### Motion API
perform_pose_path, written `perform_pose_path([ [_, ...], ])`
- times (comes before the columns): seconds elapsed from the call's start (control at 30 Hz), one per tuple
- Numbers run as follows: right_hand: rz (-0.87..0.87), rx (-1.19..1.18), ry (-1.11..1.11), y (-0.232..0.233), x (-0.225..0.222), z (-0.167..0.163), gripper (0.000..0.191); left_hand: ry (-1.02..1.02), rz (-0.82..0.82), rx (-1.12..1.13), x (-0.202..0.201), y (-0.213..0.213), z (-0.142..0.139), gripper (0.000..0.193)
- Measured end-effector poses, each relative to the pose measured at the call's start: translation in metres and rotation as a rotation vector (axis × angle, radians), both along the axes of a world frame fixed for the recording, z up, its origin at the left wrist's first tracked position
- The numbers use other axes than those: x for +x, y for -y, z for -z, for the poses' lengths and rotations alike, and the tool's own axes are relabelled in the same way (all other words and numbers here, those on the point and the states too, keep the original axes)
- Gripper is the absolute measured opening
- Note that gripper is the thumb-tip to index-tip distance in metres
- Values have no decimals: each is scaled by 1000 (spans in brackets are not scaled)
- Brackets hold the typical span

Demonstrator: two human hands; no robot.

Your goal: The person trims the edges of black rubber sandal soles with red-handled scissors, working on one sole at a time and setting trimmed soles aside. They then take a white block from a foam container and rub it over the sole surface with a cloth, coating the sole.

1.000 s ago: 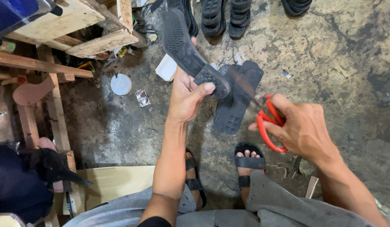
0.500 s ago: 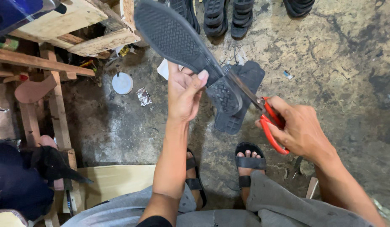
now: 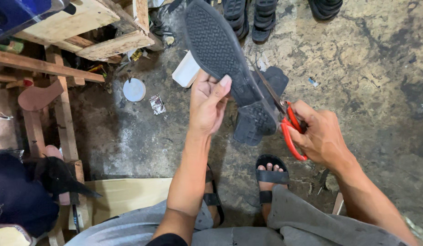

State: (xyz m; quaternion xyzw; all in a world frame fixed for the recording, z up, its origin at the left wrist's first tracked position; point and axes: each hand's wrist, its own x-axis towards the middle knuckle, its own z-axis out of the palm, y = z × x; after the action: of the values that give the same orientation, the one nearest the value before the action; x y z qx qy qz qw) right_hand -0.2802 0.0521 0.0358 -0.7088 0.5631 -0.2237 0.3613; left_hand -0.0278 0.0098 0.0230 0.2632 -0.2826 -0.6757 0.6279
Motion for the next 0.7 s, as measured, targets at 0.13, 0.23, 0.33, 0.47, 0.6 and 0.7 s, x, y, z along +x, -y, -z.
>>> perform_pose_path([
  [0.13, 93, 45, 13, 0, 0, -2, 30, 47, 2, -37, 1, 0, 1, 53],
  [0.23, 0, -156, -140, 1, -1, -11, 33, -13, 32, 10, -8, -3, 8, 54],
  [0.33, -44, -235, -171, 1, 3, -20, 42, -22, 22, -19, -15, -5, 16, 54],
  [0.47, 27, -161, -224, 1, 10, -28, 45, -25, 24, -16, -20, -8, 24, 45],
  [0.6, 56, -187, -250, 0, 12, -28, 48, -10, 17, 17, -20, -8, 23, 48],
  [0.7, 48, -278, -239, -1, 12, -21, 47, -20, 22, 1, -22, -9, 20, 48],
])
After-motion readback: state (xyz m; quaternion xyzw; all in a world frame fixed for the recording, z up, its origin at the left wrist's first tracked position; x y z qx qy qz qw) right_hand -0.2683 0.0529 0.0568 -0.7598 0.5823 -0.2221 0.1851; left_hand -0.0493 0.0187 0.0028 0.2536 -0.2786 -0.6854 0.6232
